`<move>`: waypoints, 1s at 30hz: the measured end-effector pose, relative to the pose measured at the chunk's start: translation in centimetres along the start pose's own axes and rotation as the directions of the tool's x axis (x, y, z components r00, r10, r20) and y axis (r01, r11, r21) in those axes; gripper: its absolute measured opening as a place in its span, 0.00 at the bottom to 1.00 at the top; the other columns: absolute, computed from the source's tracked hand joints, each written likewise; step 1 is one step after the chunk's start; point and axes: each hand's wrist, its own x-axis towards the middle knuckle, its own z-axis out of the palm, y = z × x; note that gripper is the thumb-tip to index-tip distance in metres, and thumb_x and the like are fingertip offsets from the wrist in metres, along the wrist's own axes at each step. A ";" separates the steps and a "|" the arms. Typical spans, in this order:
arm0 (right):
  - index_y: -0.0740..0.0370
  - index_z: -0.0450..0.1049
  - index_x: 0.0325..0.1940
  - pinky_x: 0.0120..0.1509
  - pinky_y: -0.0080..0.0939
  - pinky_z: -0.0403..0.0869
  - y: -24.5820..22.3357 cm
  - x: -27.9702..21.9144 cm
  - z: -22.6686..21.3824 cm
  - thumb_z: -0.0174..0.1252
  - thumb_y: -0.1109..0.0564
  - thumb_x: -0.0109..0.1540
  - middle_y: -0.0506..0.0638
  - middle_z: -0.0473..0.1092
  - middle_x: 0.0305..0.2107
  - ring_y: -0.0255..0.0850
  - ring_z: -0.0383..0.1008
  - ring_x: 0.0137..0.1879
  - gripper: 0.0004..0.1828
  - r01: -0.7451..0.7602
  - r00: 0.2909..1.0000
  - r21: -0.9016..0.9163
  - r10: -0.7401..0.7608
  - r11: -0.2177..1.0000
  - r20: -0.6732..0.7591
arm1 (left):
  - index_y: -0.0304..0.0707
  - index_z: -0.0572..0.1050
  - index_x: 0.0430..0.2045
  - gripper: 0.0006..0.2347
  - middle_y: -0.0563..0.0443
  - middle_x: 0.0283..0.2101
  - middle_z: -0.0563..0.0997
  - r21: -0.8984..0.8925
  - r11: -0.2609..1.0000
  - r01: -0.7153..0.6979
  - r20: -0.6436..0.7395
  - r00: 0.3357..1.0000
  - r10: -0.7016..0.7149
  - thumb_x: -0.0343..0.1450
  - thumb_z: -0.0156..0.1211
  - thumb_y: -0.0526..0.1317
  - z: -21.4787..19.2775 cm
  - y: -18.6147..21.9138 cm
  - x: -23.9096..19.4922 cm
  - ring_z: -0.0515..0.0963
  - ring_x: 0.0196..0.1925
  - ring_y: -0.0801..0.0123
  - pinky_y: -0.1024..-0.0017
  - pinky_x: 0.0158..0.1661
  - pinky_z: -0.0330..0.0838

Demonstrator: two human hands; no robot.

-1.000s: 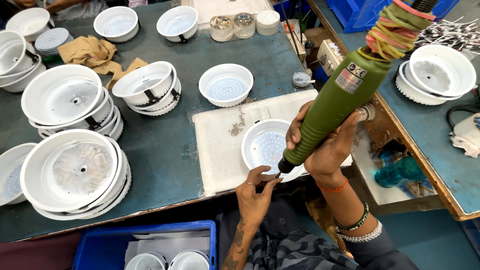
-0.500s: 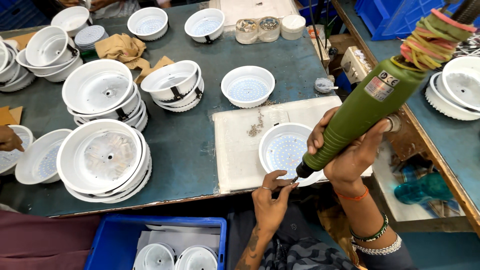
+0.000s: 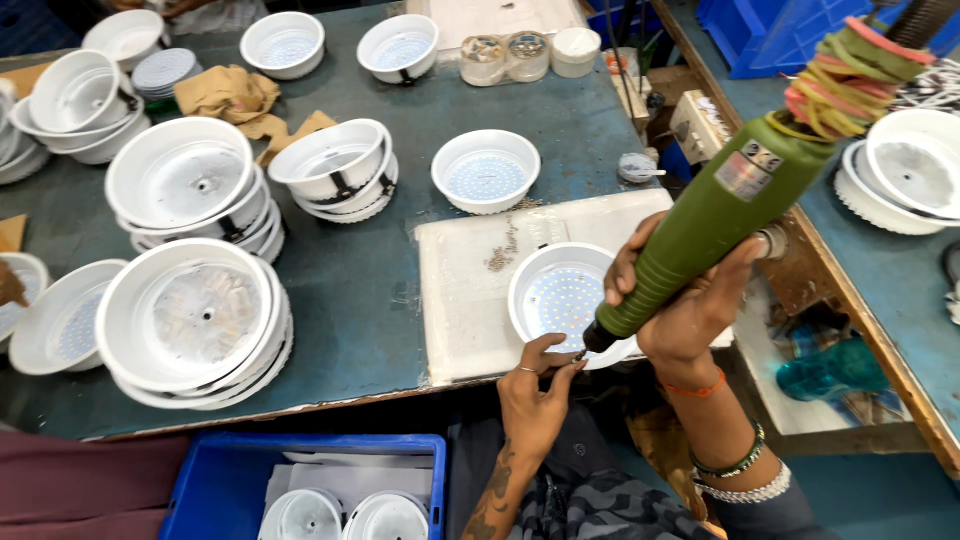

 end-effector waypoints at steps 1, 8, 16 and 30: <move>0.71 0.64 0.44 0.32 0.44 0.71 0.0 0.0 0.1 0.38 0.19 0.70 0.55 0.64 0.31 0.43 0.67 0.29 0.46 -0.004 1.000 0.017 0.004 1.000 0.000 | 0.34 0.75 0.48 0.14 0.45 0.35 0.89 0.006 1.000 -0.012 -0.004 1.000 0.012 0.68 0.65 0.28 0.0 0.0 0.0 0.91 0.39 0.65 0.72 0.39 0.83; 0.72 0.64 0.44 0.33 0.43 0.71 -0.2 0.0 0.2 0.37 0.20 0.68 0.55 0.65 0.33 0.43 0.67 0.29 0.46 -0.021 1.000 0.058 0.022 0.998 -0.017 | 0.34 0.74 0.49 0.15 0.46 0.34 0.88 0.058 0.996 -0.067 0.003 0.998 0.067 0.69 0.64 0.28 0.1 0.1 0.0 0.90 0.39 0.65 0.72 0.39 0.84; 0.72 0.65 0.44 0.34 0.43 0.70 0.1 -0.3 -0.7 0.38 0.17 0.70 0.56 0.63 0.24 0.43 0.67 0.28 0.49 -0.044 0.999 -0.006 0.044 0.999 0.023 | 0.35 0.73 0.52 0.16 0.45 0.35 0.88 0.095 0.993 -0.076 0.032 0.997 0.073 0.70 0.64 0.29 0.3 0.5 0.2 0.90 0.36 0.61 0.71 0.36 0.83; 0.69 0.63 0.42 0.36 0.43 0.69 0.3 0.0 -1.5 0.36 0.17 0.69 0.53 0.62 0.31 0.42 0.65 0.30 0.47 -0.026 1.000 -0.059 0.025 0.998 -0.016 | 0.33 0.72 0.52 0.17 0.42 0.52 0.80 0.122 0.965 -0.234 -0.282 0.924 0.260 0.69 0.67 0.33 -1.7 -1.5 2.3 0.83 0.51 0.58 0.67 0.50 0.80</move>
